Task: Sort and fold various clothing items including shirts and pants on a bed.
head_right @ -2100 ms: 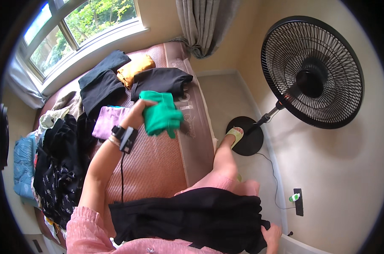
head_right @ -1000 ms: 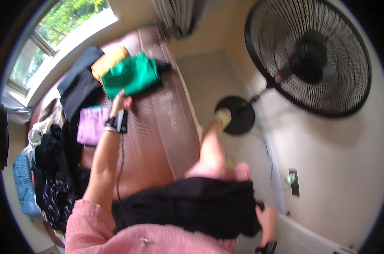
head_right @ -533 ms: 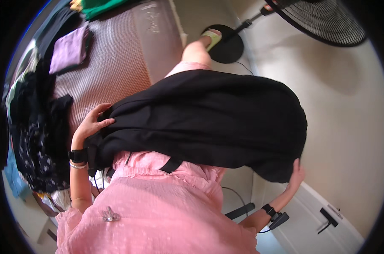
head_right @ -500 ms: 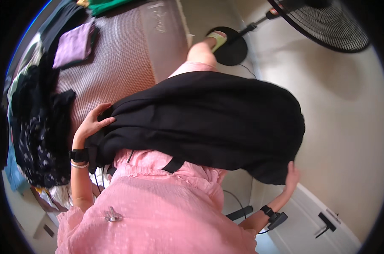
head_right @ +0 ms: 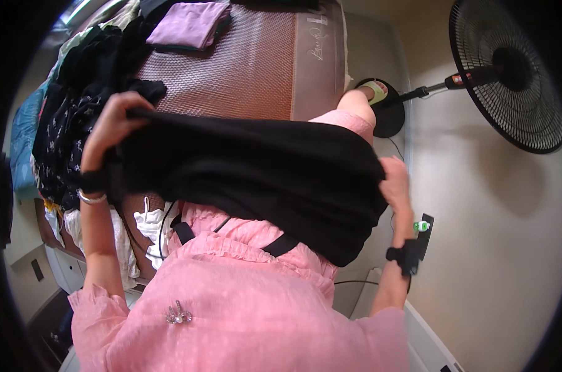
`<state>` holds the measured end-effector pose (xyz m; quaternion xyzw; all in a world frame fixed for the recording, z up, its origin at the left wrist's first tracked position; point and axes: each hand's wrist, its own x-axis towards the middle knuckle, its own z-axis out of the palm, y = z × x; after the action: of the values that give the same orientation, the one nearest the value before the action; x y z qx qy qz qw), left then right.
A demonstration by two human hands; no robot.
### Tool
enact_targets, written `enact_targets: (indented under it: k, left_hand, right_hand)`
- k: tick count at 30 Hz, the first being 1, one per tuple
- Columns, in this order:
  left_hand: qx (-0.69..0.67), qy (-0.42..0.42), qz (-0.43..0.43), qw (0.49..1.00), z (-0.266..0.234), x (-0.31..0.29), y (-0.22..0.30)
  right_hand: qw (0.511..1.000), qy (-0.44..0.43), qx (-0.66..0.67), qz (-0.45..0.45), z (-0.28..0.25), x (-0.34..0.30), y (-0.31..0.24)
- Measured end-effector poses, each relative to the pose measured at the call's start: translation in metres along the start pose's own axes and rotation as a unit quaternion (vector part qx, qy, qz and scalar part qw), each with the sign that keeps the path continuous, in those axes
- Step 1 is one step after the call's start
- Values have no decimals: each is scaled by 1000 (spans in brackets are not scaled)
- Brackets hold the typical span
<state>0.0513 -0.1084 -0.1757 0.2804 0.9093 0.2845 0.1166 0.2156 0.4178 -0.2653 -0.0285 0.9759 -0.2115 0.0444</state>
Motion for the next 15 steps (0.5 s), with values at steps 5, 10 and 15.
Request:
enact_targets:
  k: [5,10,15]
  left_hand:
    - [237,210,25,948,-48,63,-10]
    - [197,262,35,944,-21,117,-37]
    - [186,383,75,902,-79,140,-33]
  right_hand:
    - [948,288,116,74,-70,-14,18]
    - [951,285,35,113,-78,-15,62]
    - [937,337,25,87,-79,17,42]
